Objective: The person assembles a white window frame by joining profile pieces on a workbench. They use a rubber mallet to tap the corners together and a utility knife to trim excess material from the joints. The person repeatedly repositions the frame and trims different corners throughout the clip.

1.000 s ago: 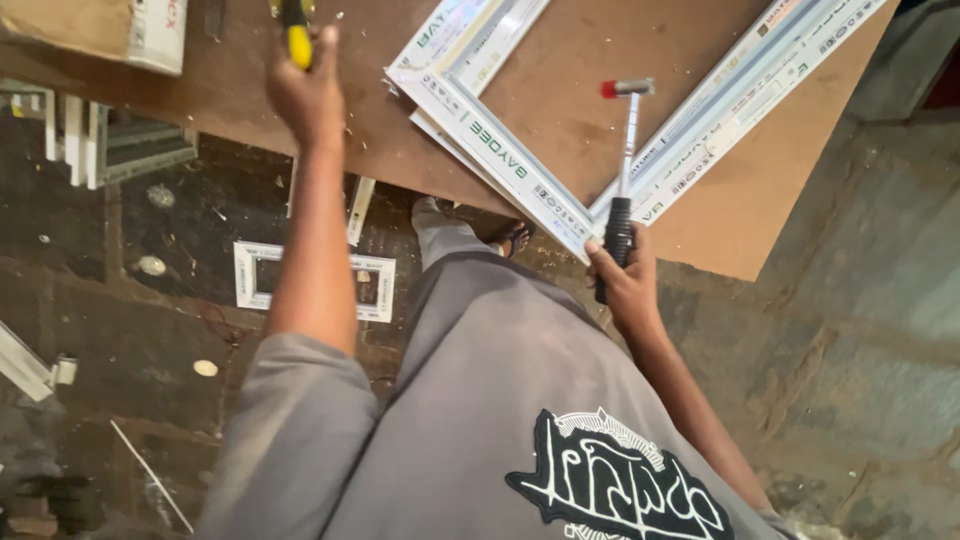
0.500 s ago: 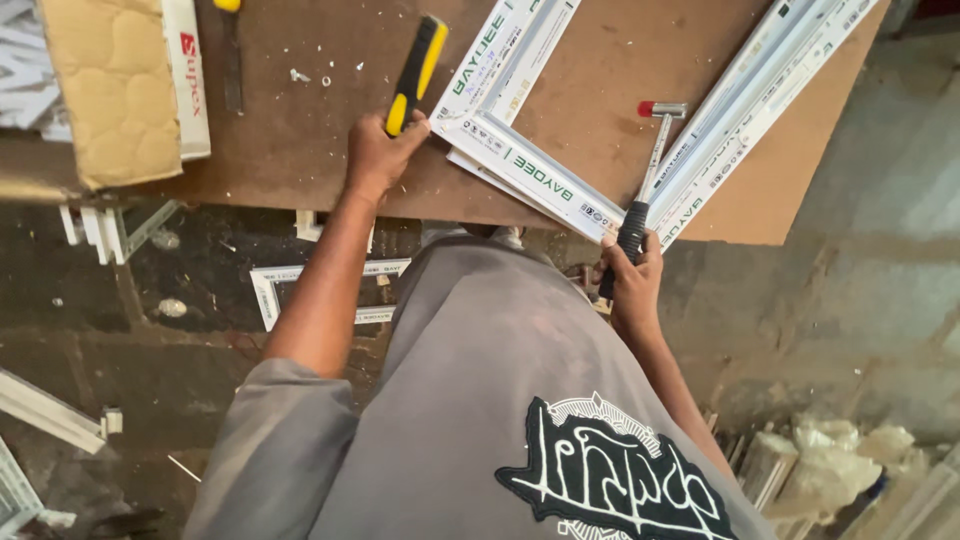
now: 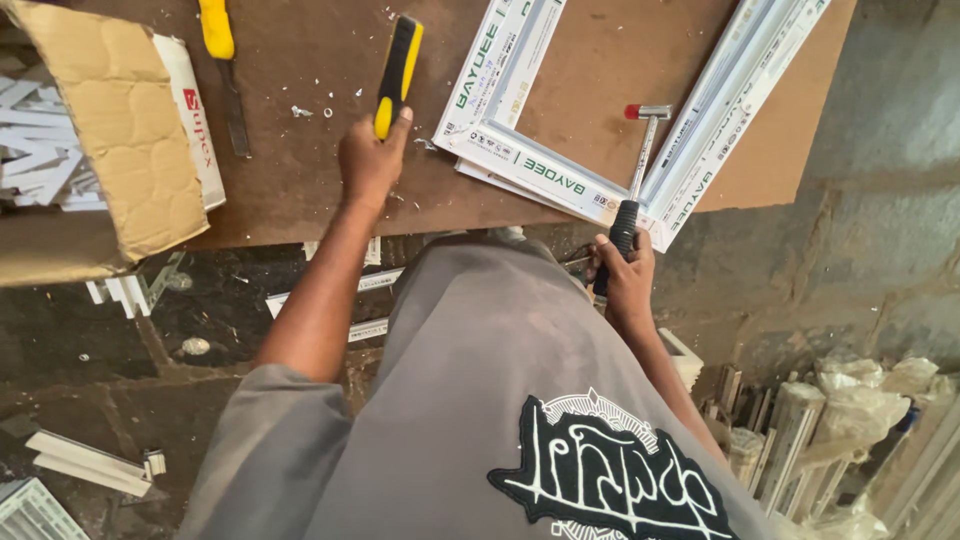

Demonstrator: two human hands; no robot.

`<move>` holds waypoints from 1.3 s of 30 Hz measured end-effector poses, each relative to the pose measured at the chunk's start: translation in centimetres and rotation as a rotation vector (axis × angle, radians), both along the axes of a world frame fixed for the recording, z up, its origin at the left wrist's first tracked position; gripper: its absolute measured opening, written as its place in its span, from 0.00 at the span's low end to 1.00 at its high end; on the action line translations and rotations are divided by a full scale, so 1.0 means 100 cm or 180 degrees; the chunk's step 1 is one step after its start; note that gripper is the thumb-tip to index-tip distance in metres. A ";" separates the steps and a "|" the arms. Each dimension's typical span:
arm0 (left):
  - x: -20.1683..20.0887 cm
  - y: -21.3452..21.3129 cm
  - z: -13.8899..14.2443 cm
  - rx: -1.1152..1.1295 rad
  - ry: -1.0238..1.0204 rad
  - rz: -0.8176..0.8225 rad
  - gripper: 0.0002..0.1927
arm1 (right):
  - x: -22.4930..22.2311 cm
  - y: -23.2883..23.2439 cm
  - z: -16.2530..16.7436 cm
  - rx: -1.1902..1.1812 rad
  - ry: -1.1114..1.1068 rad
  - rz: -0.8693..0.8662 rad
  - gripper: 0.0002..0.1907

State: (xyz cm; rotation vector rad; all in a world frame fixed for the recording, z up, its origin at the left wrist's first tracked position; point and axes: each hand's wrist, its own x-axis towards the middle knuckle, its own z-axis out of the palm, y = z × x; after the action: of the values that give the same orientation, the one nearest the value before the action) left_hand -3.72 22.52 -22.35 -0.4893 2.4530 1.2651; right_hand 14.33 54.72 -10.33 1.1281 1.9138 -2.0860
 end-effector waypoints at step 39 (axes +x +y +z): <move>0.008 0.170 0.072 -0.0545 0.2438 -0.1374 0.22 | 0.035 0.038 -0.040 0.0486 -0.0204 0.0639 0.17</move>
State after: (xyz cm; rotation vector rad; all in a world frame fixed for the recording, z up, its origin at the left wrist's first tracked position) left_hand -2.90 39.50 -15.20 0.5855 3.0419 1.1939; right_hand 17.88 58.53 -14.29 0.9697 2.0891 -1.8068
